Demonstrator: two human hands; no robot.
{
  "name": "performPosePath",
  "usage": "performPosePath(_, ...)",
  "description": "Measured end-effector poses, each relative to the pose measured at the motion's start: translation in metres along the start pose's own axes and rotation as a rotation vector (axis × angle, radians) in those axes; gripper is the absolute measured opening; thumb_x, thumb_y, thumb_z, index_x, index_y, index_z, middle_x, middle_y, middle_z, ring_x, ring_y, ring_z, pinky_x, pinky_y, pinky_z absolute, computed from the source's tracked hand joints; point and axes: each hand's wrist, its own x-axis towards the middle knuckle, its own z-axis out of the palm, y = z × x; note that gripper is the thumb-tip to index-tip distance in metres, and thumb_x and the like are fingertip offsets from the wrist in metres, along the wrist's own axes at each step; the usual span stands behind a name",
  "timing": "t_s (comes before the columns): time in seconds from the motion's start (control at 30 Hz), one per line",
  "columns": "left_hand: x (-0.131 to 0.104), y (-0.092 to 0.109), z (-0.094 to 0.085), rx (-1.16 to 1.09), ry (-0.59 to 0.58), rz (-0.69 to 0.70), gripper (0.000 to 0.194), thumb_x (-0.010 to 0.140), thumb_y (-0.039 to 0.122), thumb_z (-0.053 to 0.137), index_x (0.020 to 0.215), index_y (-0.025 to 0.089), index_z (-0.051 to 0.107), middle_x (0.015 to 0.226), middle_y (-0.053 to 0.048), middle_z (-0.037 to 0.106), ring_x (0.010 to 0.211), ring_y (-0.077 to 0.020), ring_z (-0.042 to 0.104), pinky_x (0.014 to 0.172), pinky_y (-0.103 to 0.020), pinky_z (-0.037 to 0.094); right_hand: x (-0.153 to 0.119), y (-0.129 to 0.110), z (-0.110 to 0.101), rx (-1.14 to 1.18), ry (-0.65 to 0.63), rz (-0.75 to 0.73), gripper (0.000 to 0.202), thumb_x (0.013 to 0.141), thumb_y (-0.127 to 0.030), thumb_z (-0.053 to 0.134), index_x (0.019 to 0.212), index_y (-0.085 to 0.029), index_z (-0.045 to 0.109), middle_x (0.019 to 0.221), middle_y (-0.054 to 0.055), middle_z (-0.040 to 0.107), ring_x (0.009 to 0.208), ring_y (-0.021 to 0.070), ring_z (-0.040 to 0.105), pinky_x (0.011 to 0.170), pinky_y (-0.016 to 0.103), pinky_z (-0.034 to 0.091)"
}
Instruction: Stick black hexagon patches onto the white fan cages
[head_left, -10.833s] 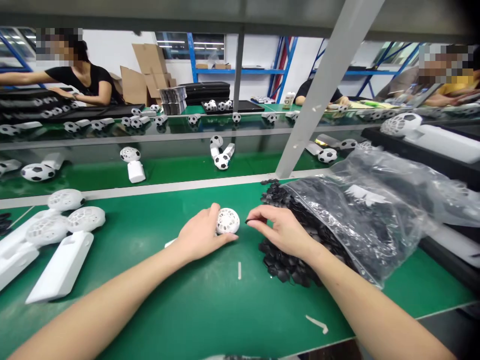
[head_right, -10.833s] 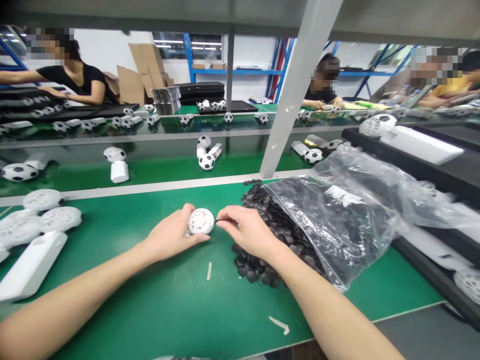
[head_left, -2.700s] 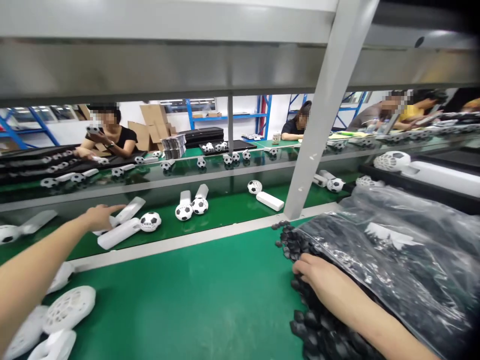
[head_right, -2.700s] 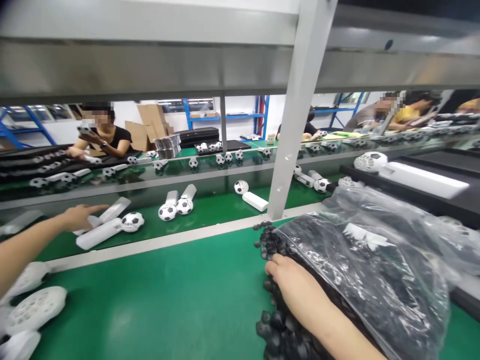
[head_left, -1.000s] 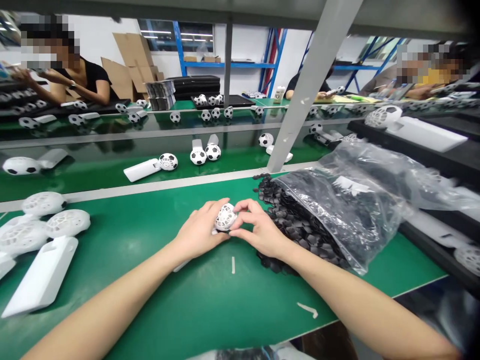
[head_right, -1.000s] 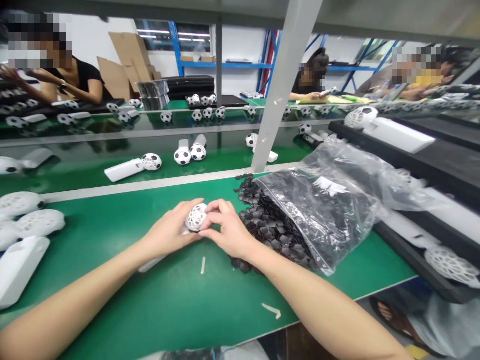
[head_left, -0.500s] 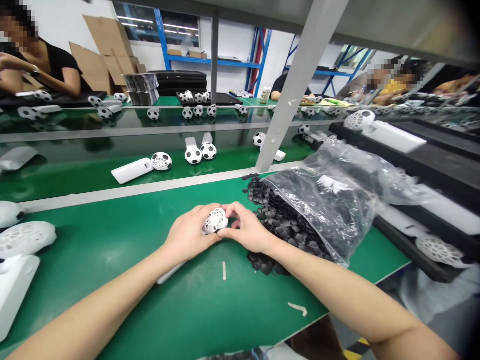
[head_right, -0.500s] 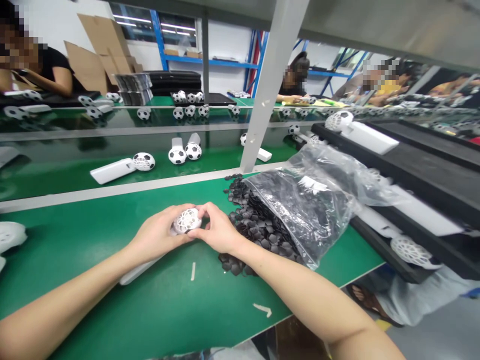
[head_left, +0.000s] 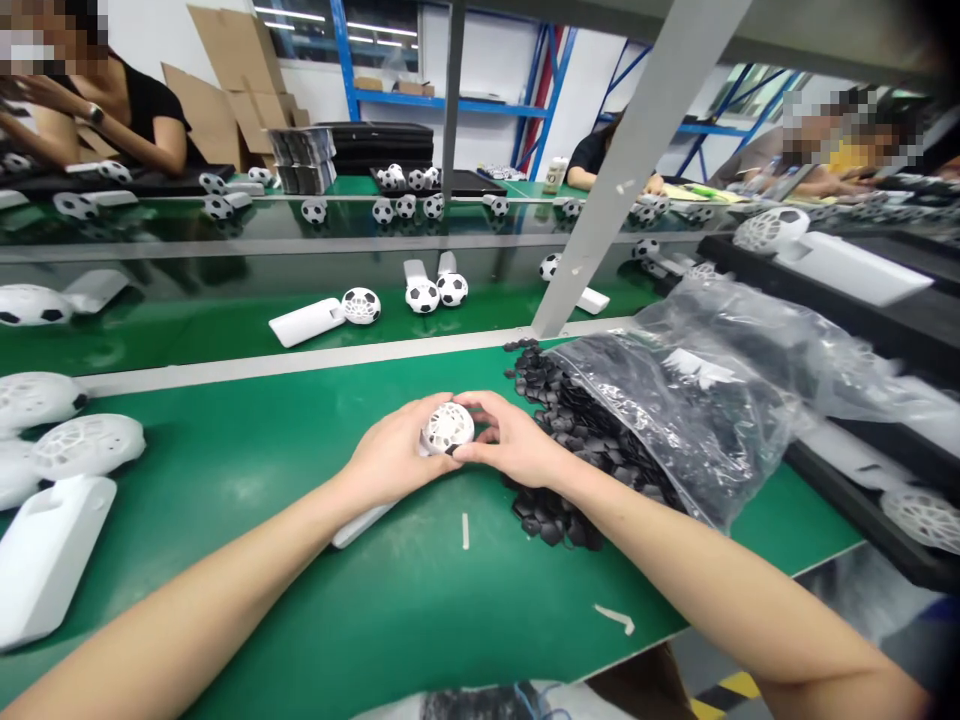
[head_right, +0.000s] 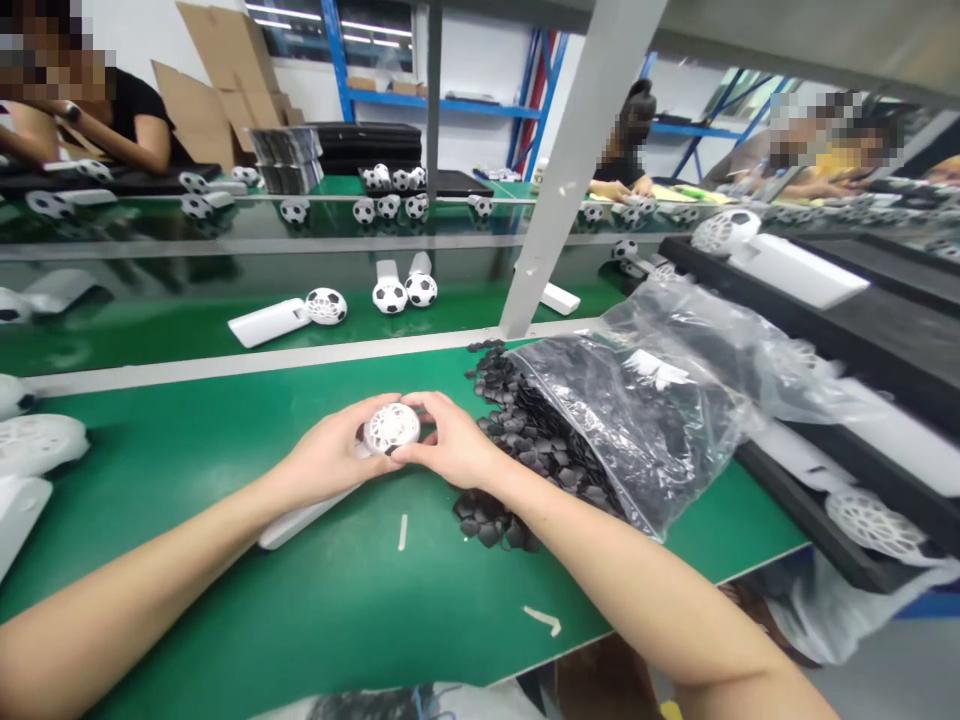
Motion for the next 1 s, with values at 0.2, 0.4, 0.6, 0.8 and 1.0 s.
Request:
performPosePath(0.2, -0.001, 0.006, -0.002, 0.084, 0.032, -0.007, 0.060, 0.072, 0.043, 0.057, 0.125, 0.021, 0.041, 0.128, -0.004, 0.049, 0.115, -0.0253, 0.048, 0.094, -0.039, 0.039, 0.004, -0.002, -0.006, -0.144, -0.027, -0.079, 0.044, 0.069, -0.025, 0.068, 0.108, -0.018, 0.049, 0.109, 0.008, 0.053, 0.098, 0.0195, 0.054, 0.062, 0.026, 0.050)
performPosePath(0.4, -0.002, 0.010, -0.003, 0.108, -0.060, -0.107, 0.068, 0.065, 0.038, 0.061, 0.125, 0.022, 0.034, 0.115, -0.007, 0.057, 0.100, -0.0300, 0.056, 0.078, -0.040, 0.047, 0.038, 0.009, -0.063, -0.915, 0.148, 0.021, 0.020, 0.084, -0.025, 0.053, 0.099, -0.014, 0.059, 0.099, 0.009, 0.061, 0.084, 0.0161, 0.059, 0.077, 0.029, 0.046)
performPosePath(0.6, 0.001, 0.001, -0.011, 0.162, -0.065, 0.036, 0.059, 0.065, 0.021, 0.054, 0.122, 0.024, 0.041, 0.120, -0.005, 0.053, 0.105, -0.0278, 0.051, 0.086, -0.038, 0.041, 0.048, 0.019, -0.070, -1.165, 0.082, 0.038, 0.014, 0.080, -0.010, 0.051, 0.077, -0.010, 0.065, 0.084, 0.015, 0.064, 0.087, 0.0252, 0.056, 0.078, 0.033, 0.040)
performPosePath(0.8, 0.003, -0.011, -0.023, 0.253, -0.068, 0.154, 0.066, 0.065, 0.004, 0.043, 0.126, 0.031, 0.042, 0.111, -0.004, 0.054, 0.100, -0.0250, 0.047, 0.082, -0.038, 0.038, 0.054, 0.017, -0.063, -1.200, 0.113, 0.033, 0.014, 0.079, -0.007, 0.048, 0.085, -0.006, 0.061, 0.089, 0.020, 0.062, 0.090, 0.0271, 0.055, 0.078, 0.035, 0.038)
performPosePath(1.0, 0.003, -0.015, -0.025, 0.230, -0.097, 0.246, 0.067, 0.066, 0.002, 0.042, 0.126, 0.031, 0.042, 0.109, -0.003, 0.056, 0.098, -0.0231, 0.046, 0.084, -0.036, 0.035, 0.013, -0.010, -0.052, -0.913, 0.138, -0.008, 0.018, 0.087, -0.020, 0.046, 0.102, -0.018, 0.056, 0.082, 0.003, 0.065, 0.070, 0.0138, 0.059, 0.064, 0.023, 0.043)
